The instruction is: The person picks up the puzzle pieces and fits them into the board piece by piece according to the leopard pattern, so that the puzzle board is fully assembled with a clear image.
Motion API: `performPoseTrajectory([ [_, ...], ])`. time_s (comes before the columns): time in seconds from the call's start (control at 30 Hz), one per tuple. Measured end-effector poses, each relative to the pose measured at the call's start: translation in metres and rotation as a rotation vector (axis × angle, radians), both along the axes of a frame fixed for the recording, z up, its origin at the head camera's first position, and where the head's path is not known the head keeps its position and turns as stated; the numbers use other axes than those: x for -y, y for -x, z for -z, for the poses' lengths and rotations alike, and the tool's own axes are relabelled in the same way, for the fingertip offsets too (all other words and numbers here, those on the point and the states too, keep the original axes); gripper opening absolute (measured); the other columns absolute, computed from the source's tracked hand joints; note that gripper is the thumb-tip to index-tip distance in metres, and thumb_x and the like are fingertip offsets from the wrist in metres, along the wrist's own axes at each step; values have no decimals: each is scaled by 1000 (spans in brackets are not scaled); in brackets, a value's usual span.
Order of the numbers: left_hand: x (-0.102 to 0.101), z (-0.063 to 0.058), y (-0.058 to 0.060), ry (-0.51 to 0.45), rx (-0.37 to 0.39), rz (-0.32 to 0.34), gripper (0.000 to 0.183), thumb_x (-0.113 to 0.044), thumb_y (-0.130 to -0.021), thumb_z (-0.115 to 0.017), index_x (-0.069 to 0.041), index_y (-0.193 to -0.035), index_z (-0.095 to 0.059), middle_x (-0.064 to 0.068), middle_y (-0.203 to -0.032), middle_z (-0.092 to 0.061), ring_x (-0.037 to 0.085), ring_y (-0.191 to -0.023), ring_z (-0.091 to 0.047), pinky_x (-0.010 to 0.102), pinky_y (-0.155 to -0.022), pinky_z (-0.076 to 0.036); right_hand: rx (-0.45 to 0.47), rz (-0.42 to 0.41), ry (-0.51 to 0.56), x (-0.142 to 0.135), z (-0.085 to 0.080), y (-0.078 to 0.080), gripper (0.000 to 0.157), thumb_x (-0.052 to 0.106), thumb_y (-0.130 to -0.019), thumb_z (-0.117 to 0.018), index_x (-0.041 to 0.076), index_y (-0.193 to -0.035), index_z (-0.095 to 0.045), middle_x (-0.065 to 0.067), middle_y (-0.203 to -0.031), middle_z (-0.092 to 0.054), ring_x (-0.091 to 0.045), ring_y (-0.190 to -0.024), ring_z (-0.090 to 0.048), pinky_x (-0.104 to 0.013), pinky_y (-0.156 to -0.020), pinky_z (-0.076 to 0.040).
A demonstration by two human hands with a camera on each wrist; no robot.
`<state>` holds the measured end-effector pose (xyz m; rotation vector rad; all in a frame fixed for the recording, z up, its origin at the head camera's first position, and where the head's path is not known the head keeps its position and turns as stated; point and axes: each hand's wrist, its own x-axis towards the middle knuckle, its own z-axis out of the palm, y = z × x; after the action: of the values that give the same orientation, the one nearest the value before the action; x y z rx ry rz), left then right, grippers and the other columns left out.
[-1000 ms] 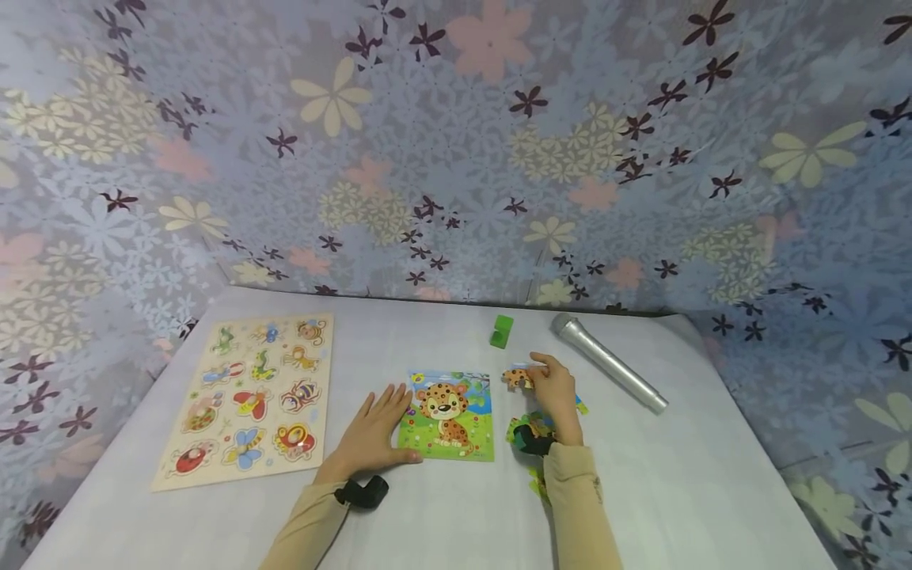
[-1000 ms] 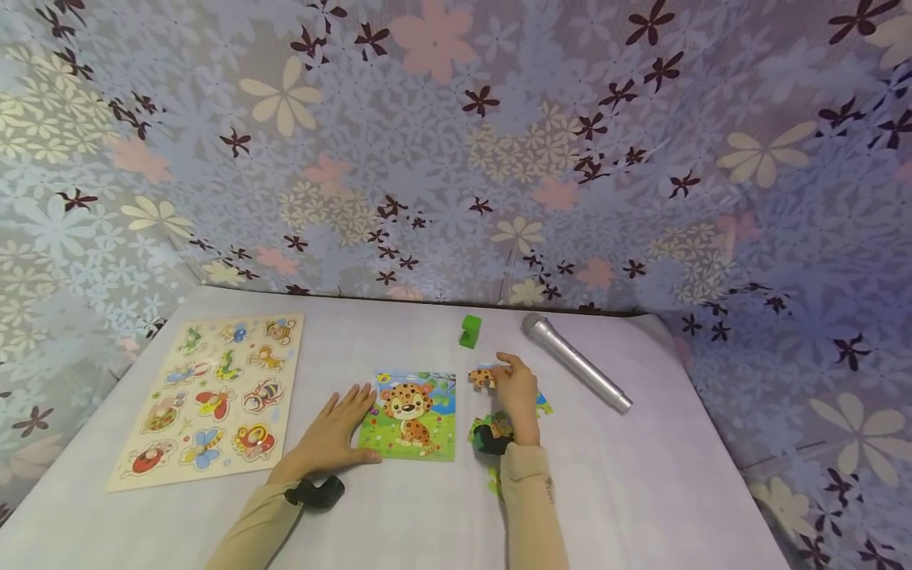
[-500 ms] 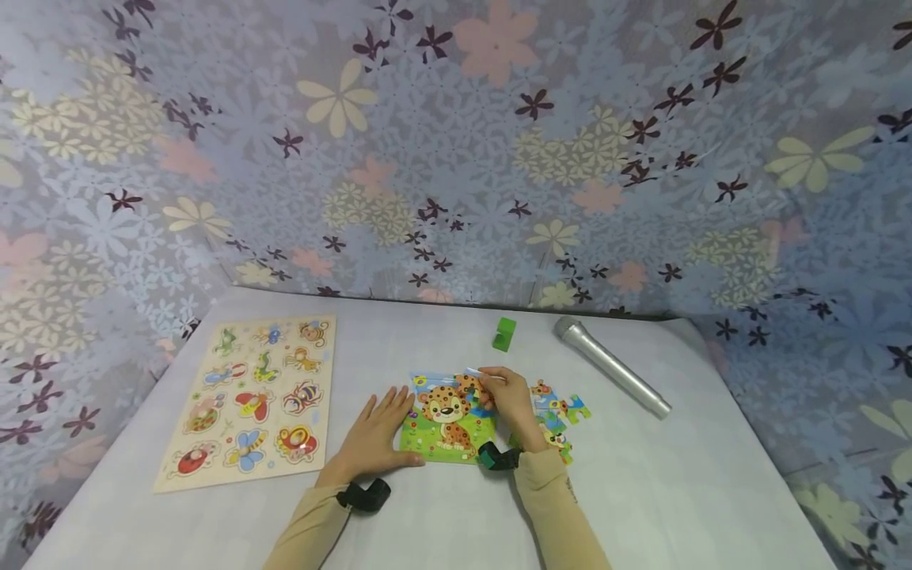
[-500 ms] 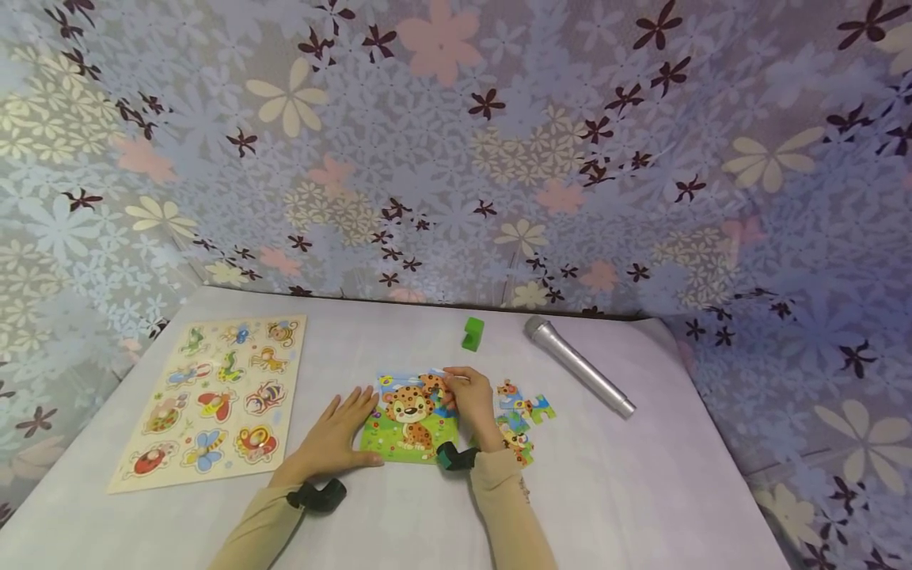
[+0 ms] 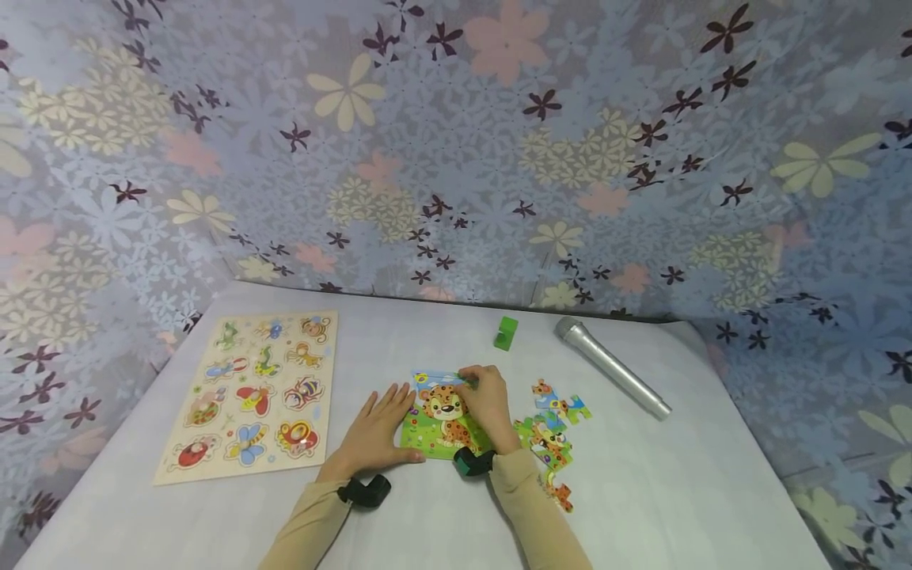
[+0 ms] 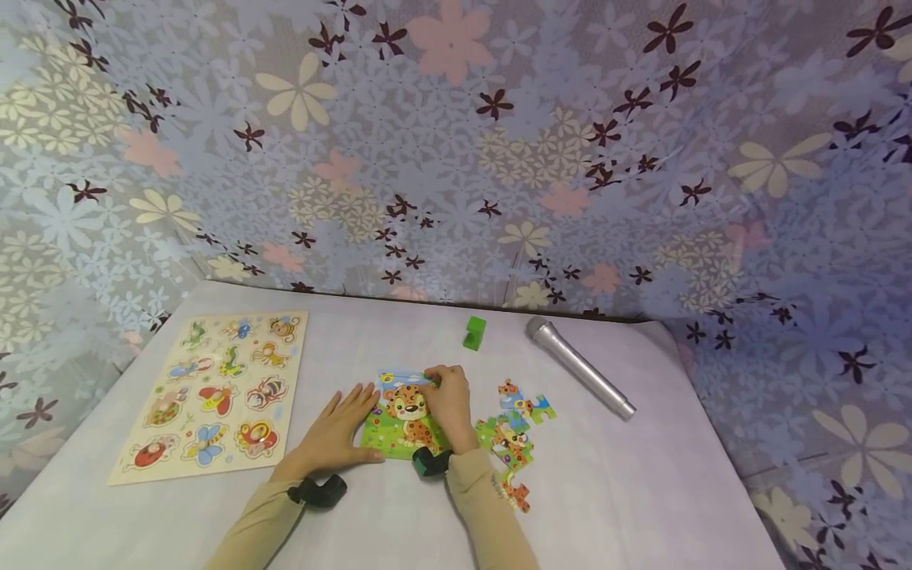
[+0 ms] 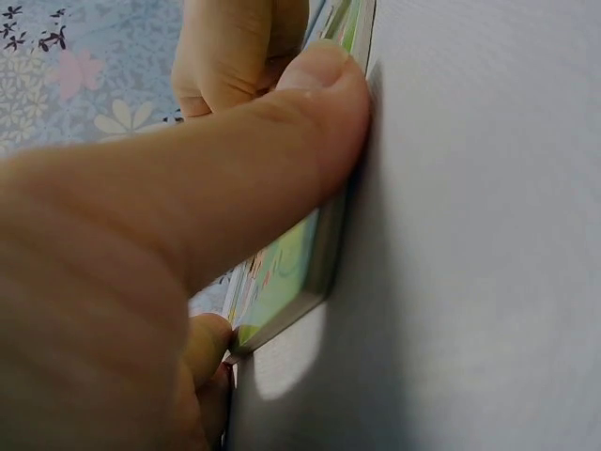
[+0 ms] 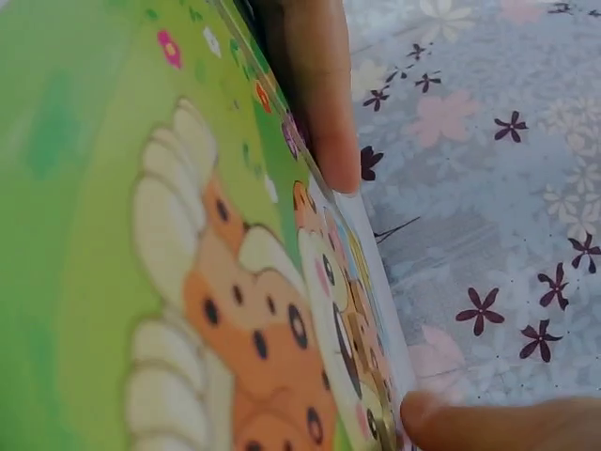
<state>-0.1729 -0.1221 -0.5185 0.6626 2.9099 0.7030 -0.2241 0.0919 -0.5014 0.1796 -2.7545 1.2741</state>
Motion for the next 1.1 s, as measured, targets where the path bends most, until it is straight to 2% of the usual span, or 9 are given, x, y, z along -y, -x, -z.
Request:
performPoseTrajectory([
  [0.2, -1, -2, 1, 12, 1, 1, 103, -59, -74, -71, -4, -152, -29, 15, -161, -23, 35, -150, -18, 55, -123, -11, 52, -97, -93, -3, -8, -5, 34, 16, -85, -74, 2, -115, -66, -17, -106, -57, -24, -86, -56, -39, -74, -51],
  [0.33, -1, -4, -1, 1, -4, 12, 102, -57, -75, -71, -3, -151, -30, 16, -160, -24, 35, -149, -19, 55, -122, -11, 37, -65, -135, 0, -6, -6, 31, 19, -86, -74, 3, -111, -67, -14, -100, -59, -20, -81, -56, -37, -74, -52],
  [0.47, -2, -5, -2, 2, 6, 11, 102, -58, -75, -71, -4, -151, -29, 15, -160, -23, 34, -150, -18, 55, -123, -10, 7, -29, -130, 0, -2, -3, 28, 22, -86, -74, 5, -107, -69, -11, -95, -60, -20, -78, -56, -36, -71, -52],
  [0.6, -1, -4, -3, 26, 10, -6, 103, -60, -76, -69, -6, -152, -27, 13, -161, -21, 32, -151, -16, 53, -123, -8, 2, -73, -45, -9, -2, 2, 27, 20, -88, -71, 6, -111, -68, -13, -102, -63, -23, -87, -59, -37, -74, -52],
  [0.7, -2, -3, -4, 16, 8, -15, 103, -60, -75, -70, -6, -152, -28, 14, -161, -22, 33, -150, -17, 54, -123, -8, 40, -71, 46, -29, -7, 6, 29, 19, -91, -67, 6, -117, -66, -16, -113, -65, -26, -89, -63, -35, -73, -53],
  [0.77, -2, -3, -4, 10, 9, -18, 103, -60, -74, -70, -6, -152, -29, 14, -161, -22, 33, -150, -17, 54, -123, -9, 68, -33, 76, -48, -12, 8, 32, 21, -92, -67, 6, -120, -65, -18, -119, -64, -30, -84, -66, -33, -68, -54],
  [0.9, -2, -3, -6, 13, 11, -11, 104, -61, -74, -69, -4, -151, -29, 15, -160, -22, 34, -150, -18, 55, -122, -9, 139, 78, 55, -95, -20, 7, 40, 23, -93, -64, 6, -129, -59, -20, -131, -60, -34, -93, -66, -34, -71, -53],
  [1.0, -2, -3, -6, 23, 11, -11, 104, -62, -74, -69, -5, -152, -29, 15, -160, -22, 34, -150, -18, 55, -122, -9, 203, 134, 5, -127, -21, 3, 49, 22, -92, -65, 5, -137, -52, -21, -136, -55, -39, -115, -58, -45, -89, -51],
  [1.1, -3, -4, -6, 16, 12, -13, 103, -61, -74, -70, -5, -152, -29, 15, -160, -22, 34, -150, -18, 55, -122, -9, 253, 127, -16, -146, -20, -1, 62, 20, -89, -69, 3, -143, -42, -24, -139, -51, -44, -128, -46, -56, -105, -40],
])
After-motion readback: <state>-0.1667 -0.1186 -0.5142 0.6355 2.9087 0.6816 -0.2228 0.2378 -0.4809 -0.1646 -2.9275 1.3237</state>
